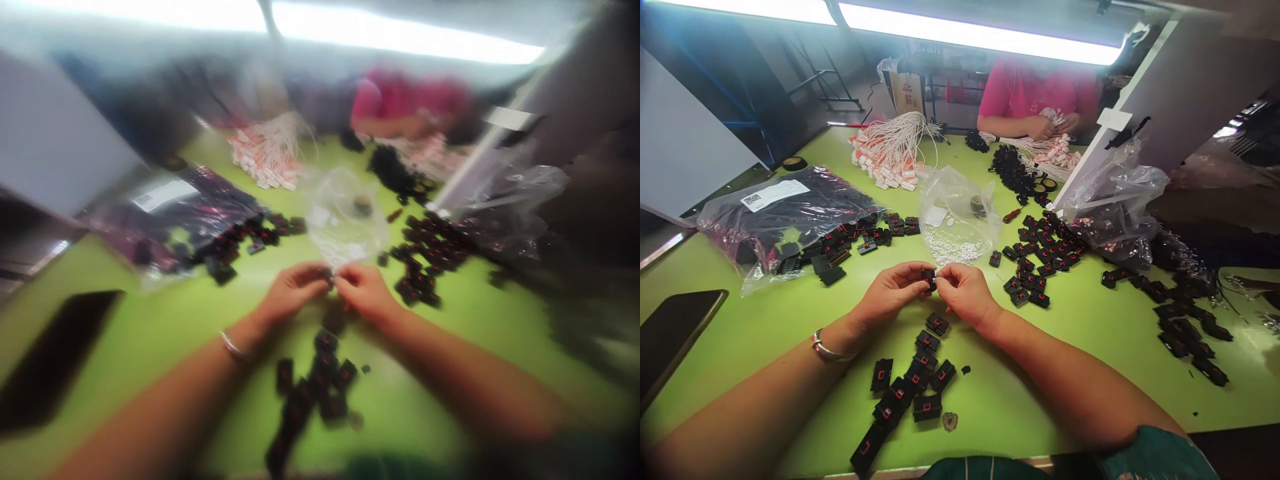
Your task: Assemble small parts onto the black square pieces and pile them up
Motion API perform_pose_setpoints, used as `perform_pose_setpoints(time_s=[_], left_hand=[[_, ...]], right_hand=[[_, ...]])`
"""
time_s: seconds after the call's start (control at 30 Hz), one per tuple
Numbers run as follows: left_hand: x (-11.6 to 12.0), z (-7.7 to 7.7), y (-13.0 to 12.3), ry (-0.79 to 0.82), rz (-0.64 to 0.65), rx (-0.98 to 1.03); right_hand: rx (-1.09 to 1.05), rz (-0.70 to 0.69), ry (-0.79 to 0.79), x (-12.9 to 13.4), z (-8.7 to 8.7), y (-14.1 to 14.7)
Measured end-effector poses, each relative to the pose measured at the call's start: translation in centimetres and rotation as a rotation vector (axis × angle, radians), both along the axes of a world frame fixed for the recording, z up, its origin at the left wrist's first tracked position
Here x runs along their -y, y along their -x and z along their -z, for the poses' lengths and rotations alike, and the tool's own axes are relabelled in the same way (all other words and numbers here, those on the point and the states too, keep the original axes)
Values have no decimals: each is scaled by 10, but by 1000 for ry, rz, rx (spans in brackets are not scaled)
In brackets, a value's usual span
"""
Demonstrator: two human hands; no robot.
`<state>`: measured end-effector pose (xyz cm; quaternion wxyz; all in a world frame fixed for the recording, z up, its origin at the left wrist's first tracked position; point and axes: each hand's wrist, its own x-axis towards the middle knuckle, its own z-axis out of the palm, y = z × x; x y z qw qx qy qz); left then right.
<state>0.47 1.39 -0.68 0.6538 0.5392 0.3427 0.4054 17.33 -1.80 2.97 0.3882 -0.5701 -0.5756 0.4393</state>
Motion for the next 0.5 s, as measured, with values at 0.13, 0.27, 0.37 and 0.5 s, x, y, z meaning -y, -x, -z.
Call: perform_pose_setpoints(time_s=[0.13,0.27,0.37,0.5], left_hand=[[3,-1,-2,-40,-25,-96],[6,-2,-4,-84,-67,-171],[5,-3,-5,14,-54,-85],[3,-3,-5,120,-10,72]], right_hand=[[137,28,-129,-2,12,1],[231,39,-233,-3,17,1],[82,6,-87,-2,10,1],[-164,-32,131,-1,-4,0]])
